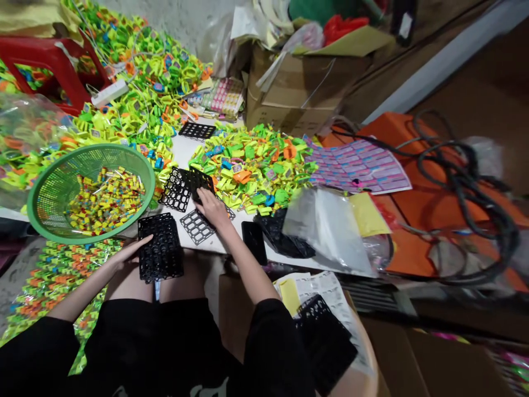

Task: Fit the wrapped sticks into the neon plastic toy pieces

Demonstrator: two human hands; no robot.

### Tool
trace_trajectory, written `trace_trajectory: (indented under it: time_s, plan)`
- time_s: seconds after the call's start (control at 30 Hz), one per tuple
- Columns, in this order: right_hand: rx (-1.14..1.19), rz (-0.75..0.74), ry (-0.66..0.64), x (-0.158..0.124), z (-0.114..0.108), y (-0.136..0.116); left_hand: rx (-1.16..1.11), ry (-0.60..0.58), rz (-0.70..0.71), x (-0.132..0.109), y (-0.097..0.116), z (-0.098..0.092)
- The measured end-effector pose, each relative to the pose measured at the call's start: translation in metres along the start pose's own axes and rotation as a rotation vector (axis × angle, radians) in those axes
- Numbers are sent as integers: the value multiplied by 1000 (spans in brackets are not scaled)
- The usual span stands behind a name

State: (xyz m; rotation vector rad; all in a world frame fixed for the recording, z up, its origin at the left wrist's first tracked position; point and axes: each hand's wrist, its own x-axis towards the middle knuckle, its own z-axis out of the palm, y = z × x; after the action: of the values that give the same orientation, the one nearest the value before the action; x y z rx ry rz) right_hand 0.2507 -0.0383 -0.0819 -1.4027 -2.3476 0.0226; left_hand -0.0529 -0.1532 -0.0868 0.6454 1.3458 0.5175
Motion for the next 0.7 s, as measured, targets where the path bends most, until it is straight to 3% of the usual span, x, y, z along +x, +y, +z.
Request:
trace_trajectory:
  time_s: [0.17,0.33,0.5,0.6,0.7]
  plan:
    - [-100,201,117,8,-7,17,-16,-76,43,12,11,-3]
    - [-156,177,137,10,0,22,-59,-75,47,34,13,-1]
    - [-131,176,119,12,2,27,-113,58,99,51,25,3]
    - [-131,178,185,6,-13,17,-165,116,147,47,34,9]
    - [-210,198,276,-11,-39,-5,-233,93,200,38,40,19]
